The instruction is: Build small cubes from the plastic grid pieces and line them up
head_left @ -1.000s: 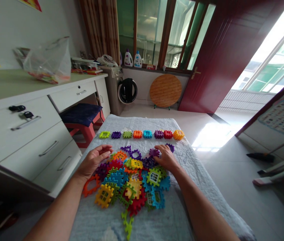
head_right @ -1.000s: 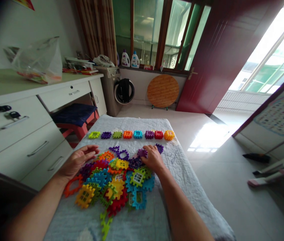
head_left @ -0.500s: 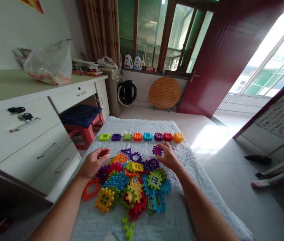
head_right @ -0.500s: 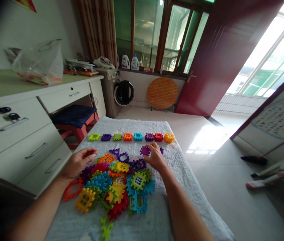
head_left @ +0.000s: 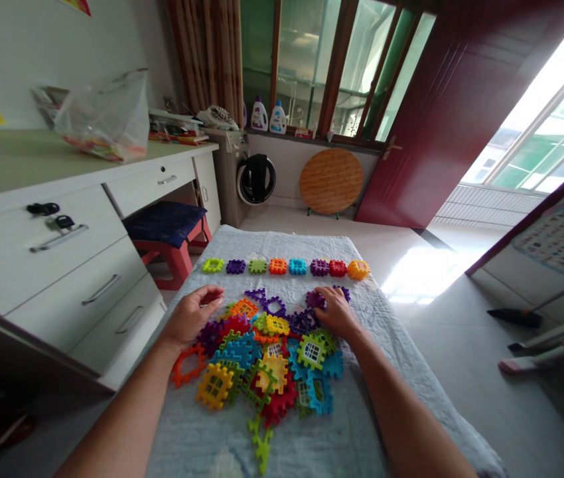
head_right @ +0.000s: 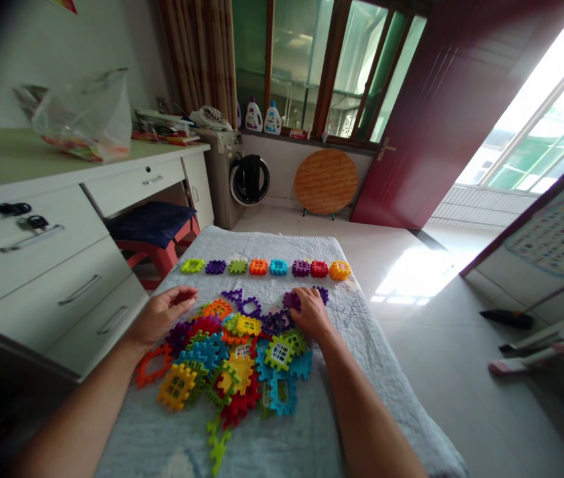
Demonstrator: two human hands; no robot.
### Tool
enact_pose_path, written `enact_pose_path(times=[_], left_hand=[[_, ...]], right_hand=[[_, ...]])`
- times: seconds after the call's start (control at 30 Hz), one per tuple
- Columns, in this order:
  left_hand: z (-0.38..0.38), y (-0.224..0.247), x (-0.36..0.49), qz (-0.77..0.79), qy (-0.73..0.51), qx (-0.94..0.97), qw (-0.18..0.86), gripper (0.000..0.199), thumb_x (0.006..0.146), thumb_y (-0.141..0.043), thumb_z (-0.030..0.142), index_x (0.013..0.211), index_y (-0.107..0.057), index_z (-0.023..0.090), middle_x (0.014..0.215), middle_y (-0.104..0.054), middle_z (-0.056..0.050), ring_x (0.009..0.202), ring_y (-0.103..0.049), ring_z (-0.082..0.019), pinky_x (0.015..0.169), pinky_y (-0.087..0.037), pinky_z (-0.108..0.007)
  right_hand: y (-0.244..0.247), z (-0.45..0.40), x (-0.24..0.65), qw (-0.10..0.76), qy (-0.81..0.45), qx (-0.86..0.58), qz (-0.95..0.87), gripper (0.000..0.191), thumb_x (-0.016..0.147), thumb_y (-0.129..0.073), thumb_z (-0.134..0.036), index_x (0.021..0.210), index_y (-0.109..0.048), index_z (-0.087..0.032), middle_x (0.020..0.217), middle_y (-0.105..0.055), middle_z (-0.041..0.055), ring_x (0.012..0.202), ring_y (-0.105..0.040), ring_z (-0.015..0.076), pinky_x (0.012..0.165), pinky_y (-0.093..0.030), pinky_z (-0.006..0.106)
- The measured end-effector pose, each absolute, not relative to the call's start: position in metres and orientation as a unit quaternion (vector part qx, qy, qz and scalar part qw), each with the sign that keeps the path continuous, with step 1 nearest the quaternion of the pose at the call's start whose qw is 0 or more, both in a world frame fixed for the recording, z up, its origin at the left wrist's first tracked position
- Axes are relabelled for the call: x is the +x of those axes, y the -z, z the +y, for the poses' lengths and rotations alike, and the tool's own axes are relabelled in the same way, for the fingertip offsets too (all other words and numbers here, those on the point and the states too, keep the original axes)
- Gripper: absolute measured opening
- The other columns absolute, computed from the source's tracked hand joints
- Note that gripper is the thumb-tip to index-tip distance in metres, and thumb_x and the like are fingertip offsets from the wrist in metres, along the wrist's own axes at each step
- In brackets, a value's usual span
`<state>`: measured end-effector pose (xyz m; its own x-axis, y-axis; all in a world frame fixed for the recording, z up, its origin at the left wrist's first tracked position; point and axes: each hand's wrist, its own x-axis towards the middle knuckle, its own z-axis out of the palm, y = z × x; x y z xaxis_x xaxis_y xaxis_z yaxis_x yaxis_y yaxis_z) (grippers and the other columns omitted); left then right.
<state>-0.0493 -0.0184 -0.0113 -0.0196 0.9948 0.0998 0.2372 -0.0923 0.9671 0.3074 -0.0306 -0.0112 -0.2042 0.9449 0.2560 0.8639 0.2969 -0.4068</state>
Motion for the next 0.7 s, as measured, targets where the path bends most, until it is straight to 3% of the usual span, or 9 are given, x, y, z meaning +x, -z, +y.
enact_pose_path(times=[0.3,0.43,0.53,0.7], left_hand=[[-0.018,0.014,-0.053,0.572,-0.413,0.625,0.334,0.04,0.069,-0.068,0.046,0.097,-0.067,0.018,0.093,-0.071,-0.006,0.086,-0.065,-0.022,0.083,-0.049,-0.033],[-0.016,0.02,-0.055,0.579,-0.367,0.66,0.307,0.041,0.073,-0.062,0.047,0.102,-0.065,0.017,0.093,-0.071,-0.006,0.083,-0.065,-0.021,0.078,-0.051,-0.032],[-0.014,0.023,-0.056,0.579,-0.359,0.667,0.302,0.042,0.074,-0.061,0.047,0.102,-0.064,0.017,0.093,-0.071,-0.006,0.085,-0.066,-0.021,0.08,-0.051,-0.031],[-0.013,0.021,-0.053,0.585,-0.343,0.669,0.304,0.044,0.072,-0.061,0.05,0.101,-0.064,0.017,0.092,-0.072,-0.005,0.085,-0.067,-0.021,0.079,-0.052,-0.03]], right_hand=[[0.014,-0.033,0.309,0.264,-0.063,-0.582,-0.767,0.048,0.07,-0.059,-0.018,0.118,-0.059,-0.012,0.117,-0.063,0.0118,0.104,-0.051,0.0268,0.095,-0.041,0.041],[0.012,-0.031,0.326,0.314,-0.018,-0.589,-0.745,0.043,0.076,-0.058,-0.025,0.117,-0.059,-0.014,0.121,-0.06,0.0125,0.11,-0.051,0.0274,0.097,-0.04,0.042],[0.013,-0.028,0.35,0.354,0.009,-0.638,-0.684,0.038,0.078,-0.052,-0.024,0.115,-0.061,-0.018,0.114,-0.062,0.0108,0.106,-0.054,0.0262,0.095,-0.041,0.043],[0.024,-0.028,0.376,0.311,-0.024,-0.694,-0.649,0.052,0.068,-0.05,-0.016,0.119,-0.058,-0.019,0.113,-0.063,0.0085,0.101,-0.054,0.025,0.091,-0.043,0.04]])
